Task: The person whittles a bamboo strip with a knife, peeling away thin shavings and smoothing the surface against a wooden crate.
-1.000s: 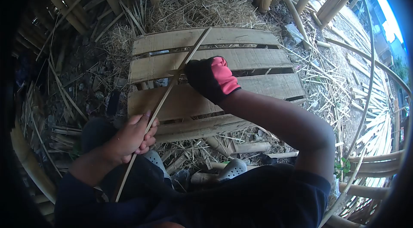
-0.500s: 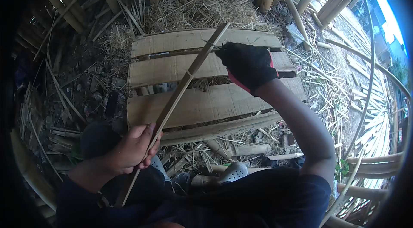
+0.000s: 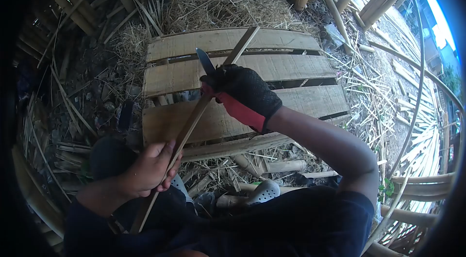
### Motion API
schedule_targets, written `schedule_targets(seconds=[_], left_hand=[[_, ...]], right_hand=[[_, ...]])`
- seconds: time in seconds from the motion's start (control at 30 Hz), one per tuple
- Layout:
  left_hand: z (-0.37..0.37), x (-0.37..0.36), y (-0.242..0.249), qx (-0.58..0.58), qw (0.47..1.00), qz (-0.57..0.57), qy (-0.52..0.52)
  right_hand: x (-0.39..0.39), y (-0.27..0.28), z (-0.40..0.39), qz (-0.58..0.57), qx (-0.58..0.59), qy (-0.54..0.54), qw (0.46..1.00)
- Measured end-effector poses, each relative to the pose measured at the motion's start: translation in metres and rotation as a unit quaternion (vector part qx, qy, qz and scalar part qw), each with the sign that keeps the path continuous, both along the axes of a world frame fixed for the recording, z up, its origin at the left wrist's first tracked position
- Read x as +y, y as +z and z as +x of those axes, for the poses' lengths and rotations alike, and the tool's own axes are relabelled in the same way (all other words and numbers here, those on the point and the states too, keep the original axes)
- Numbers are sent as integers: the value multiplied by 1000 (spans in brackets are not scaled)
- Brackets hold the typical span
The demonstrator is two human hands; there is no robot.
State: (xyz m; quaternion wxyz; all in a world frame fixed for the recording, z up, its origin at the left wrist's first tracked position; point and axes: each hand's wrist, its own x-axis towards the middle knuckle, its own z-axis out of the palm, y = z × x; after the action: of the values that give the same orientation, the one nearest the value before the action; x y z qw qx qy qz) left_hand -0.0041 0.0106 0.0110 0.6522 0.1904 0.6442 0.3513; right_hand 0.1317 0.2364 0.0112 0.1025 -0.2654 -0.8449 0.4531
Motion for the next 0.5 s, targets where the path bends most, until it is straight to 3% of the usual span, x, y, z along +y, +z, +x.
schedule_targets(seconds=[0.1,0.2,0.4,0.5], left_hand=[[1,-2,2,-2,1000,2,-9],[2,-3,4,2,1000,-3,-21],[1,-5,1,11,999,-12,-29],[1,-4,4,11,1000,-7,-26]], right_hand=[[-1,22,1,-106,-60,-31,992],[9,1,4,-196,50,-6,979],[23,-5,12,-254,60,25,965],[13,10,8,-79,29,-15,996]])
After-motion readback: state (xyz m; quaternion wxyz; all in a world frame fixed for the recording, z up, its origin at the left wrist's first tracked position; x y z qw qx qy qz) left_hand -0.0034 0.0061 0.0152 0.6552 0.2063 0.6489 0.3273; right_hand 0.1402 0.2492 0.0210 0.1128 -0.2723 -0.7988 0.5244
